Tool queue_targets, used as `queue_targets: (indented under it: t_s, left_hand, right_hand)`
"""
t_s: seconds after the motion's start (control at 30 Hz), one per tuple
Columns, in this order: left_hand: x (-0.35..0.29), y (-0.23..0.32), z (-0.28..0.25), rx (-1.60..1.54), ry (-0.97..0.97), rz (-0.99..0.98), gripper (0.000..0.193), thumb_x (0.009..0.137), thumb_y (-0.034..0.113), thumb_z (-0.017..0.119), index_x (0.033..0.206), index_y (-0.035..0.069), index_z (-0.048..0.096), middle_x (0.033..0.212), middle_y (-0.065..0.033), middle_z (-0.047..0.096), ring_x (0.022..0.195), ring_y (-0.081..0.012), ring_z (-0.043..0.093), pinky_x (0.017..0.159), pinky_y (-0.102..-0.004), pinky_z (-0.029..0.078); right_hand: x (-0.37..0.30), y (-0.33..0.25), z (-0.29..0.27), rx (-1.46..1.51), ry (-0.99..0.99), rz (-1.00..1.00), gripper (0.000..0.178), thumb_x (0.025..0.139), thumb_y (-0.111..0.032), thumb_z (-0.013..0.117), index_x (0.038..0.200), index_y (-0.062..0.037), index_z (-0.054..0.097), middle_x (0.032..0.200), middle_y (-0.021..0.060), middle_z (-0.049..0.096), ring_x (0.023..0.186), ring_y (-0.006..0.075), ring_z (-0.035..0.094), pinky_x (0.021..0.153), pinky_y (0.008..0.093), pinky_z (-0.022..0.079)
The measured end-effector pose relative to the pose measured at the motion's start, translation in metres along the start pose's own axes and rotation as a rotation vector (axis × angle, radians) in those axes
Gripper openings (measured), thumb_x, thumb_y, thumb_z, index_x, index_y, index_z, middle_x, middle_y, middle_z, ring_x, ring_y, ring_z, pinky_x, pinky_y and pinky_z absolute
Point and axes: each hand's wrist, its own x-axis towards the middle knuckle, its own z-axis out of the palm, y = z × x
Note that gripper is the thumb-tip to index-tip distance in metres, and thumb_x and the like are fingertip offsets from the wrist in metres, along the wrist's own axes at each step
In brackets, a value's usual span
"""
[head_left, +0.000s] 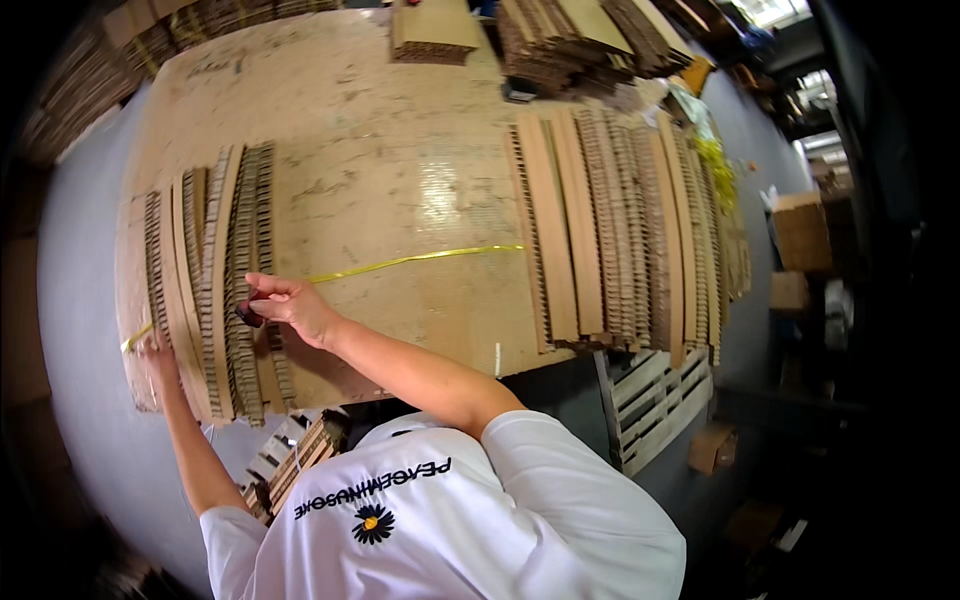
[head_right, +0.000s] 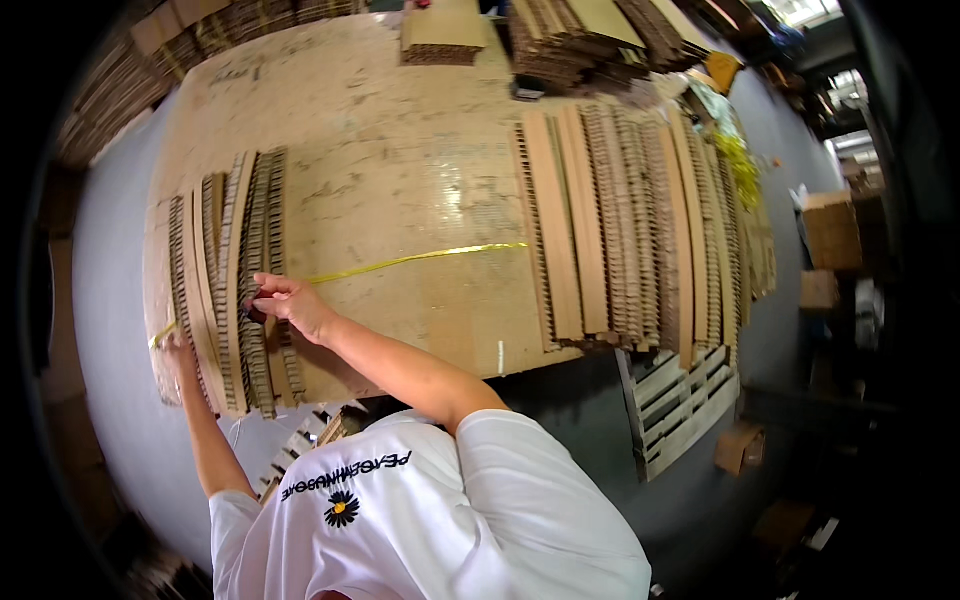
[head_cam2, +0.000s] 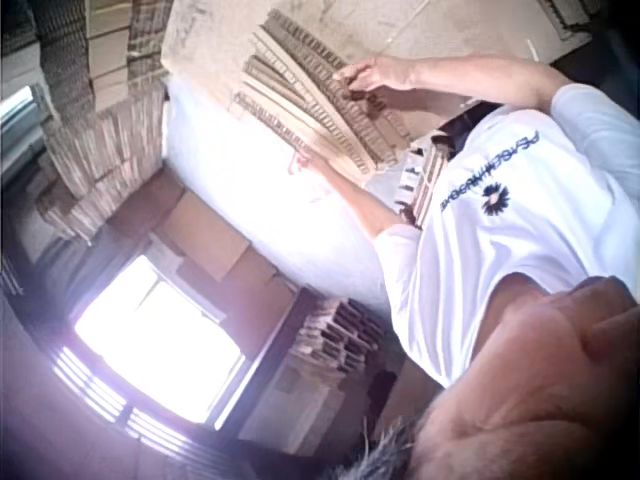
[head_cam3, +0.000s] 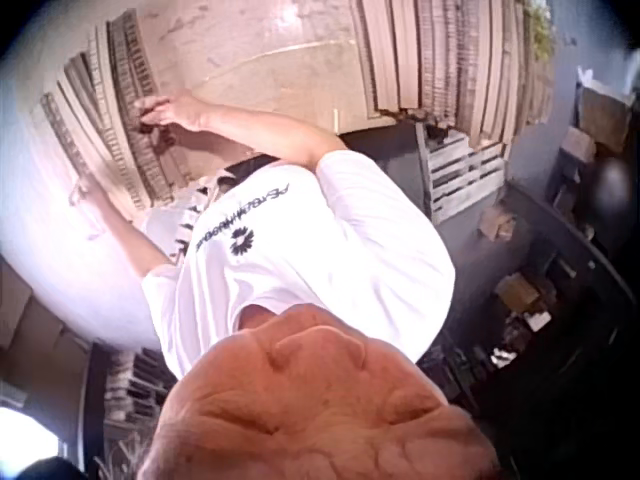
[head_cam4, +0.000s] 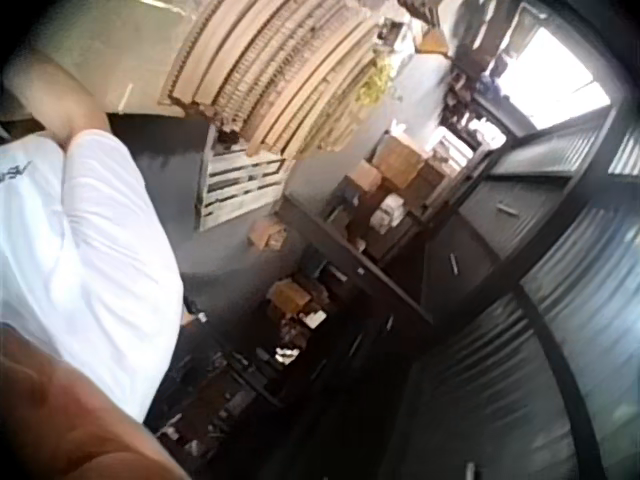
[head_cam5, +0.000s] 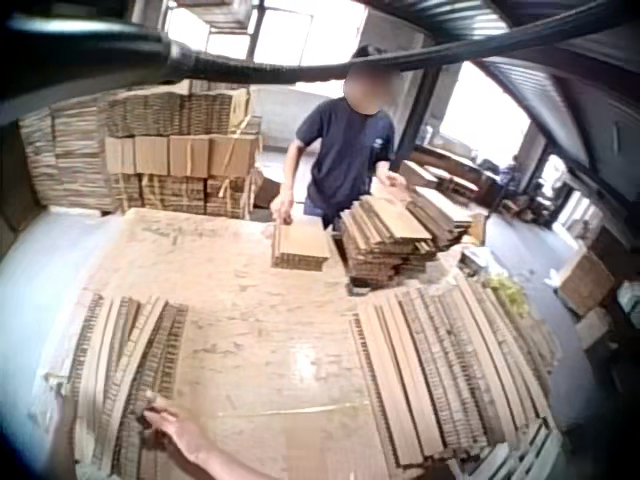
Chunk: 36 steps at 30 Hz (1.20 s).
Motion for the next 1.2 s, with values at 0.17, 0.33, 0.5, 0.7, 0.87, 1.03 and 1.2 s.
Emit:
queue_targets:
  t_s: [0.17,0.33,0.5,0.7,0.87,1.03,1.2]
  left_hand:
    - [-0.061,0.156,-0.009,-0.468,0.274,0.299,0.042,0.103,0.029,0.066,0.130,-0.002,0.064,0.121,-0.0201,0.066,0.110,-0.0346,0.065,0.097,-0.0418,0.053]
    - [-0.249,0.382,0.013,-0.903,-0.608,0.349,0.028,0.104,0.020,0.061,0.128,0.007,0.066,0.108,-0.0063,0.071,0.098,-0.0191,0.066,0.086,-0.0331,0.054]
    - [-0.426,0.527,0.090,-0.772,-1.051,0.497,0.050,0.096,0.035,0.066,0.128,-0.003,0.063,0.105,-0.0195,0.071,0.102,-0.0324,0.069,0.089,-0.0435,0.055]
    - [-0.509,0.598,0.085,-0.630,-0.891,0.386,0.065,0.098,0.049,0.058,0.132,-0.006,0.057,0.135,-0.0314,0.056,0.130,-0.0477,0.051,0.109,-0.0519,0.045]
    - [-0.489,0.599,0.075,-0.670,-0.910,0.347,0.058,0.101,0.050,0.057,0.107,-0.006,0.069,0.093,-0.0305,0.070,0.097,-0.0490,0.066,0.092,-0.0524,0.052]
    - [-0.484,0.597,0.065,-0.772,-1.041,0.319,0.056,0.102,0.048,0.057,0.106,-0.006,0.069,0.100,-0.0273,0.072,0.094,-0.0338,0.070,0.086,-0.0443,0.053]
    - [-0.451,0.561,0.091,-1.059,-0.993,0.034,0.068,0.104,0.056,0.049,0.131,-0.005,0.061,0.123,-0.0283,0.069,0.117,-0.0385,0.066,0.101,-0.0463,0.050]
  right_hand:
    - [-0.129,-0.131,-0.100,-0.235,0.483,-0.233,0.044,0.096,-0.012,0.072,0.136,-0.0010,0.061,0.115,0.0067,0.073,0.106,0.0130,0.068,0.089,0.0301,0.056]
    - [-0.283,-0.230,-0.220,-0.421,0.921,-0.546,0.051,0.097,-0.010,0.073,0.144,0.0026,0.056,0.121,0.0089,0.071,0.107,0.0145,0.068,0.099,0.0281,0.053]
    - [-0.310,-0.261,-0.254,-0.415,0.917,-0.502,0.053,0.098,-0.009,0.071,0.148,0.0005,0.055,0.131,0.0068,0.068,0.118,0.0144,0.063,0.111,0.0311,0.044]
    - [-0.319,-0.252,-0.302,-0.276,0.787,-0.519,0.029,0.097,-0.002,0.070,0.125,0.0072,0.069,0.169,0.0191,0.027,0.151,0.0249,0.038,0.118,0.0366,0.039]
    - [-0.311,-0.259,-0.295,-0.230,0.870,-0.520,0.050,0.098,-0.004,0.071,0.142,0.0103,0.054,0.139,0.0132,0.062,0.121,0.0170,0.063,0.107,0.0295,0.049]
    - [-0.318,-0.282,-0.297,-0.233,0.920,-0.368,0.038,0.100,-0.012,0.071,0.132,0.0054,0.060,0.114,0.0066,0.071,0.101,0.0128,0.067,0.086,0.0253,0.053]
    - [-0.291,-0.258,-0.273,-0.285,0.724,-0.262,0.027,0.098,-0.016,0.074,0.120,0.0000,0.069,0.117,0.0075,0.072,0.097,0.0131,0.067,0.082,0.0249,0.053]
